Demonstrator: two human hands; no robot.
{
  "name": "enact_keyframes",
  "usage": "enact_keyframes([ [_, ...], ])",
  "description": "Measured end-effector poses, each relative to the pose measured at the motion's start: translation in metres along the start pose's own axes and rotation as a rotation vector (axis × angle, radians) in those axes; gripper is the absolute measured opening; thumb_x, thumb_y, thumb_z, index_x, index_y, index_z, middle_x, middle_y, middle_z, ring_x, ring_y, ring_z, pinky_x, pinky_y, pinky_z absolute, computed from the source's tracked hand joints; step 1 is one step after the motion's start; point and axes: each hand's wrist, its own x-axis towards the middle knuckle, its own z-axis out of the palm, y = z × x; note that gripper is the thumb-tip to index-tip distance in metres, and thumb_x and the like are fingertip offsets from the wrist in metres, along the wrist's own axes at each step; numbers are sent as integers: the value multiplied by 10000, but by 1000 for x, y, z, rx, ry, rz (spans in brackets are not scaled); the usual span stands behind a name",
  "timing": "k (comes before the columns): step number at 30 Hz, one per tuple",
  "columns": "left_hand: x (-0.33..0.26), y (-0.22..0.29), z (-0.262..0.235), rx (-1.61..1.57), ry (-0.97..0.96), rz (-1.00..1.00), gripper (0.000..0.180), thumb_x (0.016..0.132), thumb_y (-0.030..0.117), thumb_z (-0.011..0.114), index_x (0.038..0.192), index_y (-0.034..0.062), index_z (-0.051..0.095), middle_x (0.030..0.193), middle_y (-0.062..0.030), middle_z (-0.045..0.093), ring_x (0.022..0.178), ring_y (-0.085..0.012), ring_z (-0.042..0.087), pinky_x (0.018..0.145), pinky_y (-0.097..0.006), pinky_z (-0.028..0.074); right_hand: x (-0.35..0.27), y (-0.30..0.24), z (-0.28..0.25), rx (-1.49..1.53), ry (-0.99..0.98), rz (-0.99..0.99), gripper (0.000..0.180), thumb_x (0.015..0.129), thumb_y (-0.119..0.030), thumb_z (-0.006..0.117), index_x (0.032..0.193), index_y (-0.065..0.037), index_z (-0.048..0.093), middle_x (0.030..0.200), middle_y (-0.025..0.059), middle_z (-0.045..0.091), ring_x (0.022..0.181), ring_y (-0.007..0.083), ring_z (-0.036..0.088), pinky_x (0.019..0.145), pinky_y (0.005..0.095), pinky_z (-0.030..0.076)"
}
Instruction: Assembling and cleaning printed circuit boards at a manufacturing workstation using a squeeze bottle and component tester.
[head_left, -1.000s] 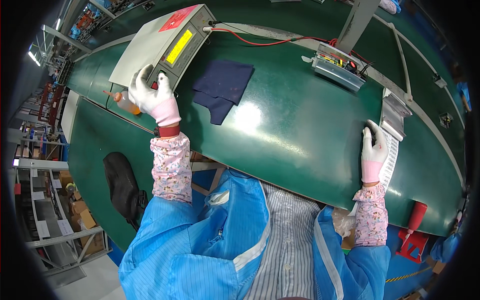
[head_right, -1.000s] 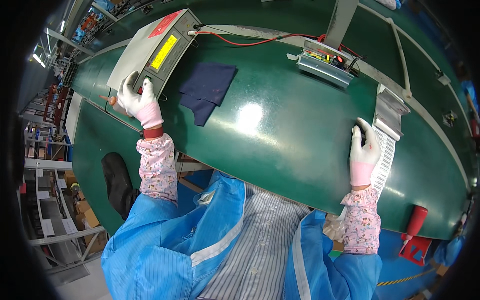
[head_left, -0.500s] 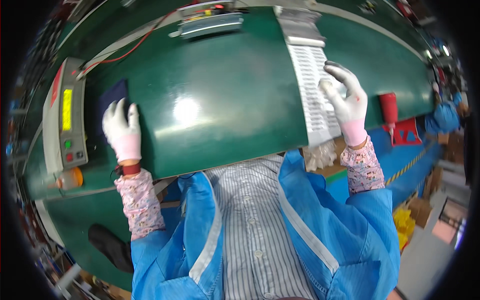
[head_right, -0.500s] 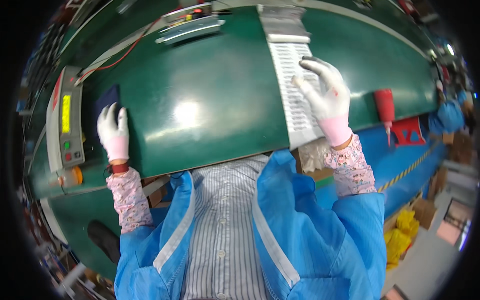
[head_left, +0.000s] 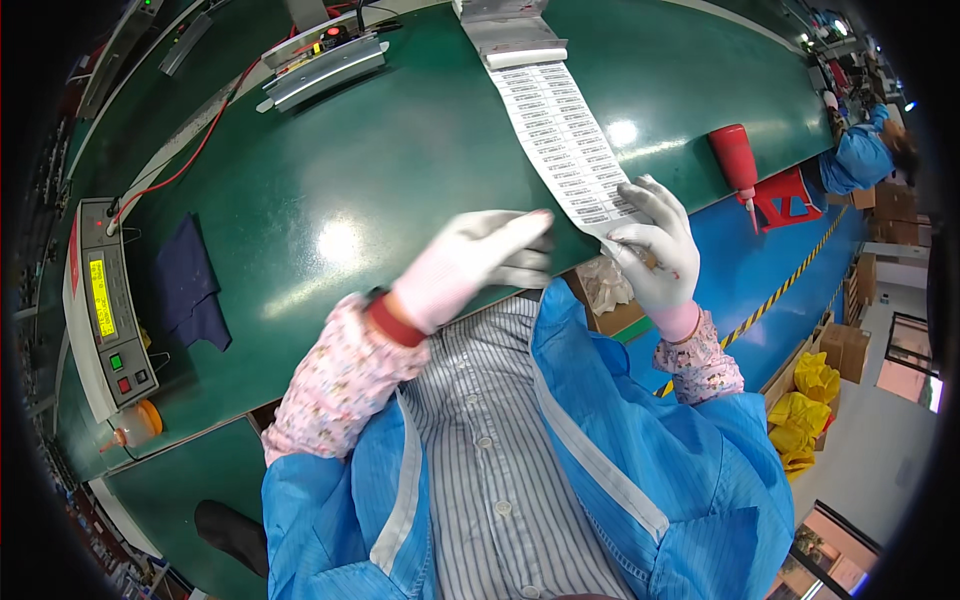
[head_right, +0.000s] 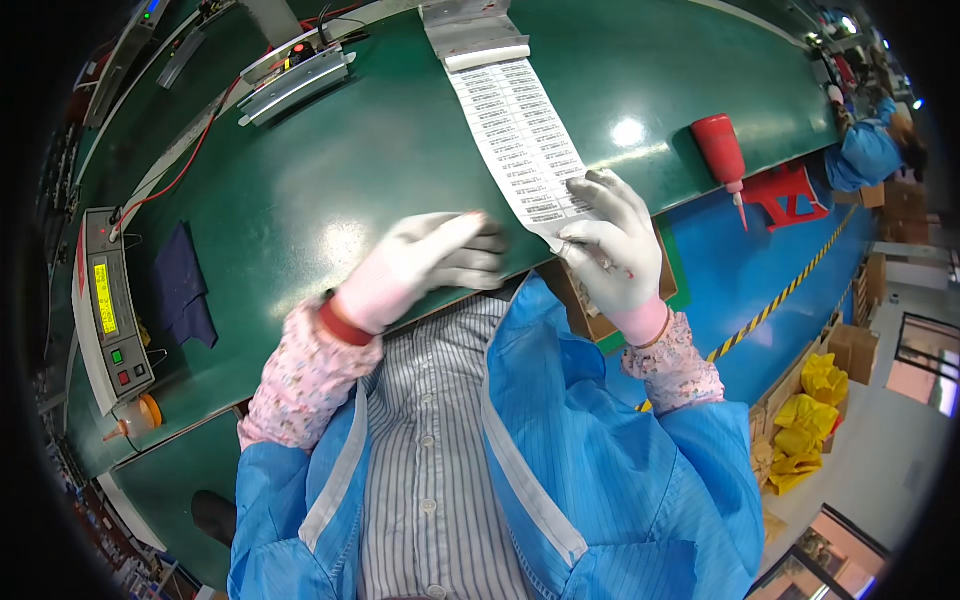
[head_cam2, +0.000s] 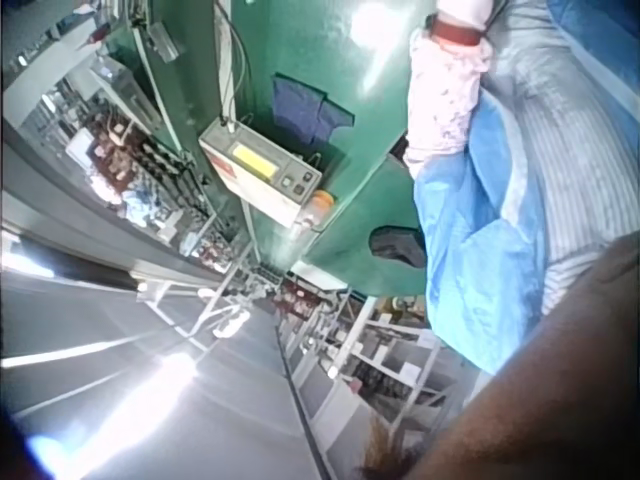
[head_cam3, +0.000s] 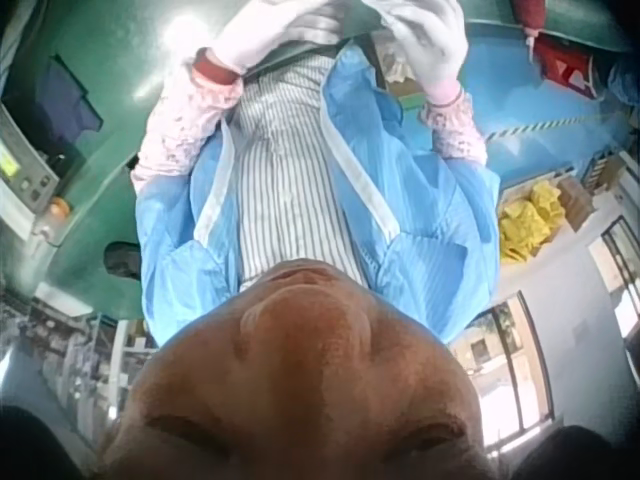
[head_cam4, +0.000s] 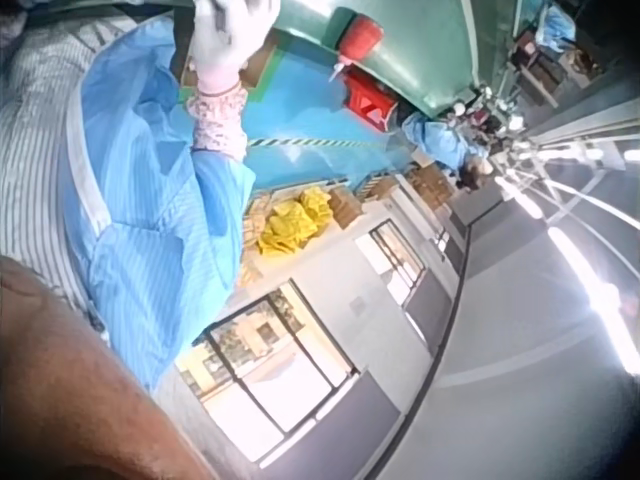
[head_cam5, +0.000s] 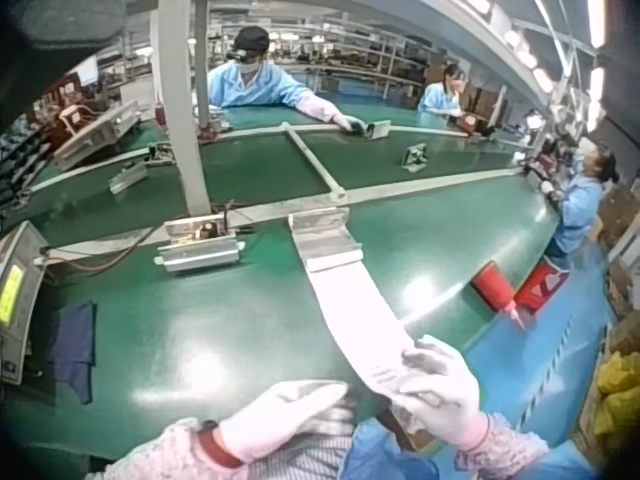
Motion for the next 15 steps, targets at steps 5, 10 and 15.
enact_keyframes([
  [5,68,-23,33,-441,-147,151,425,997,181,631,1261,-138,536,1165,-228,666,978,-244,711,850,-299,605,6,-2,-4,-56,7,-116,298,783,-30,766,1074,-70,719,1312,143,633,1293,321,541,1103,435,438],
  [10,66,-17,42,-503,-115,150,356,1008,88,575,1272,-146,521,1202,-240,656,1042,-251,700,899,-302,592,5,8,-15,521,162,733,344,847,28,695,1189,14,654,1272,156,646,1167,243,614,1024,340,492],
  [15,73,-22,37,-469,-129,146,344,1013,71,560,1274,-149,514,1235,-261,643,1080,-261,692,929,-301,583,9,22,-21,667,64,730,383,887,36,658,1259,79,581,1235,167,658,1084,196,639,965,280,509],
])
